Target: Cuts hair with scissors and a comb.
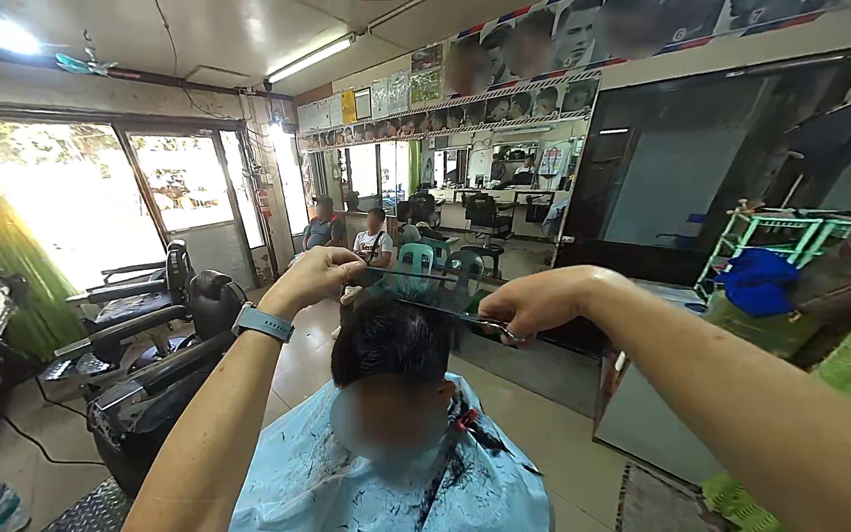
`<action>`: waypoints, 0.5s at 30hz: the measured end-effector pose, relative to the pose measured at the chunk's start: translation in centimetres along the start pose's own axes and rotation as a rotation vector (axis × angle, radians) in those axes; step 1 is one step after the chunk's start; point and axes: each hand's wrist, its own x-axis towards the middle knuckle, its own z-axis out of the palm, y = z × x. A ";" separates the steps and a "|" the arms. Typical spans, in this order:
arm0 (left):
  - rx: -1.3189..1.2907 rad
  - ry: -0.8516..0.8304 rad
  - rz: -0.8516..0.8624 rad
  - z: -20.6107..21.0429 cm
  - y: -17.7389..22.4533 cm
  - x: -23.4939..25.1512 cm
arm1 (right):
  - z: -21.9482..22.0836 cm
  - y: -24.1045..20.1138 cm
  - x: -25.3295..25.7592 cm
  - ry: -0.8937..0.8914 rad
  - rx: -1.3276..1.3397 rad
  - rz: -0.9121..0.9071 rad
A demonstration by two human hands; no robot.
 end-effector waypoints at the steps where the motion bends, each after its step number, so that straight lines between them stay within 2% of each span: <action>1: -0.037 -0.035 0.018 -0.2 0.6 -0.2 | 0.2 0.7 0.3 0.012 0.016 0.006; 3: -0.114 -0.183 -0.023 -0.6 1.9 -0.7 | 0.2 2.0 0.2 0.042 0.051 -0.005; 5: -0.064 -0.263 -0.080 -0.3 1.8 -0.3 | 0.1 3.5 -0.6 0.057 0.090 -0.033; 11: 0.034 -0.124 -0.073 2.2 -0.9 0.9 | 0.6 7.5 -2.3 0.035 0.196 -0.014; 15: 0.059 -0.033 0.020 2.9 -1.2 1.0 | 0.5 8.3 -1.6 0.052 0.157 -0.034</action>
